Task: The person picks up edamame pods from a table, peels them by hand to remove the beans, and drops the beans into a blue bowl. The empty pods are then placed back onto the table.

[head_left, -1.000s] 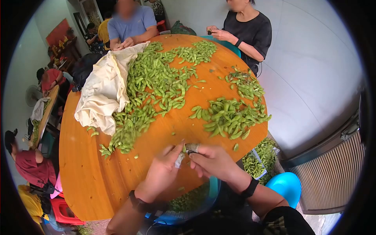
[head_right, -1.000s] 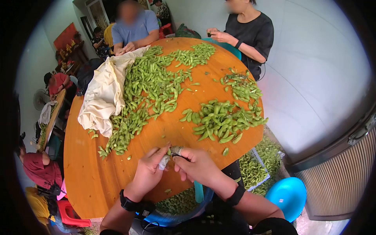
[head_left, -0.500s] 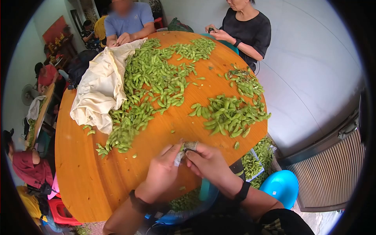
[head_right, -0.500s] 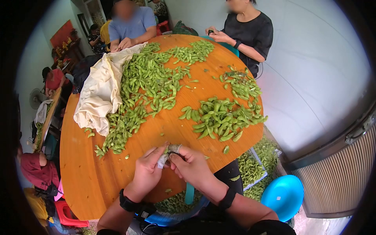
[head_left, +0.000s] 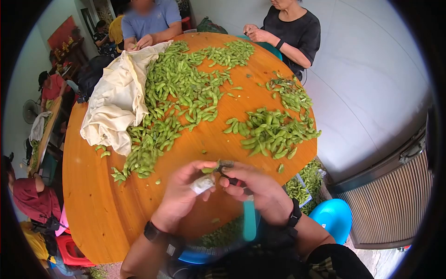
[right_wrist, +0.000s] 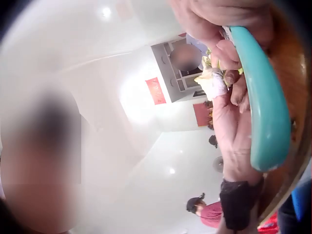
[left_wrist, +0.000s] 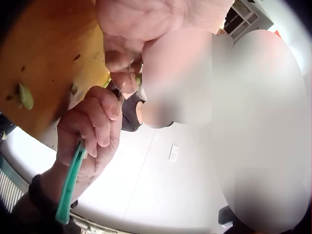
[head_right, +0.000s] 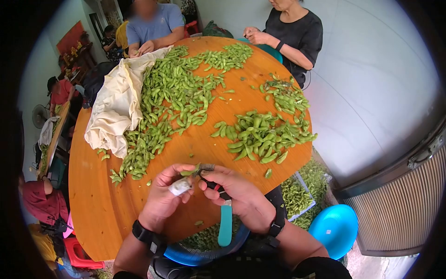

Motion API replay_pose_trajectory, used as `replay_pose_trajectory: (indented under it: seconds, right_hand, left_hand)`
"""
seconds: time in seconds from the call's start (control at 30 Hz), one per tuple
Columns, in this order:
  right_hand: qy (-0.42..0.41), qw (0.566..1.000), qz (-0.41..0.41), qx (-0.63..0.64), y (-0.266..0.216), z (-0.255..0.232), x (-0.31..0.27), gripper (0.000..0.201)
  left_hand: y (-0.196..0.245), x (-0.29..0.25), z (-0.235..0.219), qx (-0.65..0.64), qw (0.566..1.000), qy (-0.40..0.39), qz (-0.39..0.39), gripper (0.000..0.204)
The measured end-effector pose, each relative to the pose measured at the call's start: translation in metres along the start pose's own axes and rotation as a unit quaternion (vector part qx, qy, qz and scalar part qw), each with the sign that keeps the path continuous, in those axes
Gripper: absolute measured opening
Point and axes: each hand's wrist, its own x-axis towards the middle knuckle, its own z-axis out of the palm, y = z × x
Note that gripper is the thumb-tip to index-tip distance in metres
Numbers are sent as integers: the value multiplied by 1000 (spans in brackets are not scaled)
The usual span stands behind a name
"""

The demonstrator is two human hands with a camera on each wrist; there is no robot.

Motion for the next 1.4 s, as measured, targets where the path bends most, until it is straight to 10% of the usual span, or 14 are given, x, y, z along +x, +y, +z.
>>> replay_pose_trajectory:
  seconds: [0.2, 0.27, 0.37, 0.43, 0.63, 0.93, 1.07, 1.23, 1.4]
  right_hand:
    - [62, 978, -34, -198, -9, 27, -21, 22]
    - [126, 881, -152, -429, -9, 30, -27, 23]
    - [107, 864, -174, -461, -13, 37, -26, 19]
    - [93, 851, -181, -485, -12, 40, -23, 16]
    - [77, 841, -150, -514, -4, 39, -16, 13]
    - [104, 826, -204, -516, 11, 26, -4, 13]
    - [93, 872, -180, -446, 12, 18, 1, 12]
    - [73, 924, -97, -363, -8, 22, -3, 13]
    - [66, 948, -37, -310, -12, 18, -1, 13]
  left_hand:
    - [-3, 2, -2, 64, 995, -1, 80, 20]
    - [0, 1, -2, 117, 986, 25, 116, 21]
    - [0, -2, -4, 144, 986, 29, 80, 34]
    - [-5, -2, -5, 417, 892, 28, 170, 43]
    - [-7, -1, -5, 532, 806, 14, 259, 49]
    - [-12, -2, -5, 548, 797, 14, 253, 49]
    - [-11, -3, -10, 542, 815, -2, 205, 48]
    - [0, 3, -11, 187, 981, -47, 23, 36]
    - [2, 9, -16, 73, 995, -36, -60, 34]
